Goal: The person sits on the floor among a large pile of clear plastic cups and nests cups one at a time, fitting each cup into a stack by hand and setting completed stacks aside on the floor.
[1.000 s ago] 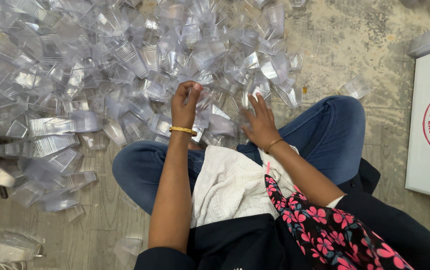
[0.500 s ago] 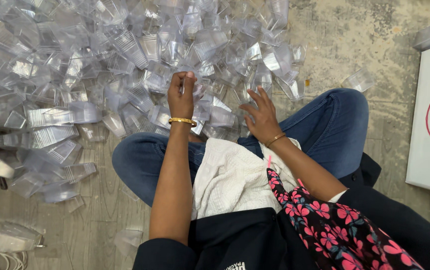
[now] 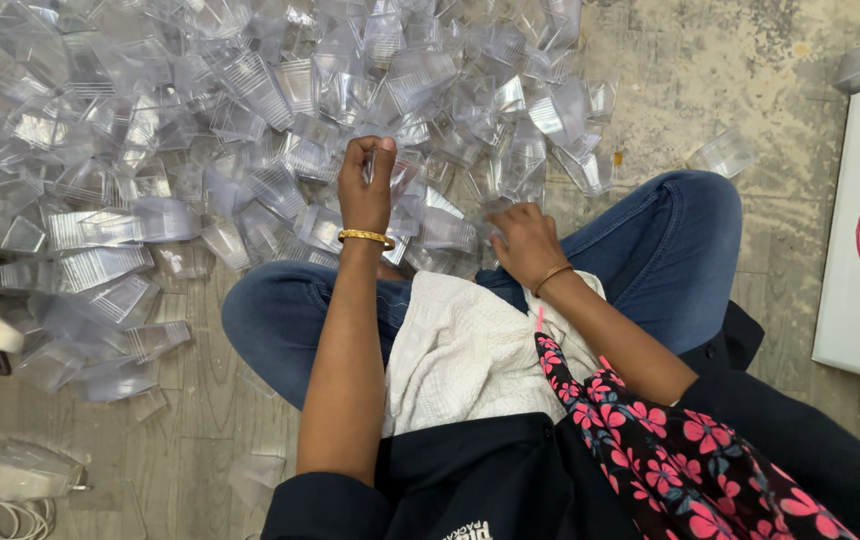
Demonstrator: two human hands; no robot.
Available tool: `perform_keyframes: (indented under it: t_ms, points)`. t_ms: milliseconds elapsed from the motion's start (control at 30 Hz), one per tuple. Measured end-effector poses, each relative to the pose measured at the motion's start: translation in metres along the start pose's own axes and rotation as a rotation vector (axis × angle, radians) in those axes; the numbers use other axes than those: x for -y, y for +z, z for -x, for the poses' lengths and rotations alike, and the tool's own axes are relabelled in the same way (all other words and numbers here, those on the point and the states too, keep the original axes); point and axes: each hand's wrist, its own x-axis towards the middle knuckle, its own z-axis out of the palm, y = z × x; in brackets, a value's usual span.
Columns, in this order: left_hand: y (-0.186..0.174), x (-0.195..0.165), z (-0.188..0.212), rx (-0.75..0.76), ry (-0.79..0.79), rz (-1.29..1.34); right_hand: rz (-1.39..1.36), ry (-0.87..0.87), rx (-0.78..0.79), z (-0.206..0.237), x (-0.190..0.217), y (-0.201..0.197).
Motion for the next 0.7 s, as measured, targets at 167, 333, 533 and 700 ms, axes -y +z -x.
perform_keyframes:
  t_ms: [167,333,533,700]
  points:
    - [0.001,0.001,-0.002,0.080,-0.086,0.030,-0.013,0.056,0.042,0.005,-0.021,0.000]
    - [0.006,0.000,0.003,0.362,-0.115,0.095,-0.859,0.565,0.203,-0.006,-0.038,-0.022]
    - [0.010,-0.008,0.009,0.467,-0.197,-0.054,-1.139,0.647,0.097,-0.008,-0.033,-0.039]
    - [0.008,-0.012,0.009,0.439,-0.170,-0.081,-1.047,0.594,0.096,-0.005,-0.034,-0.030]
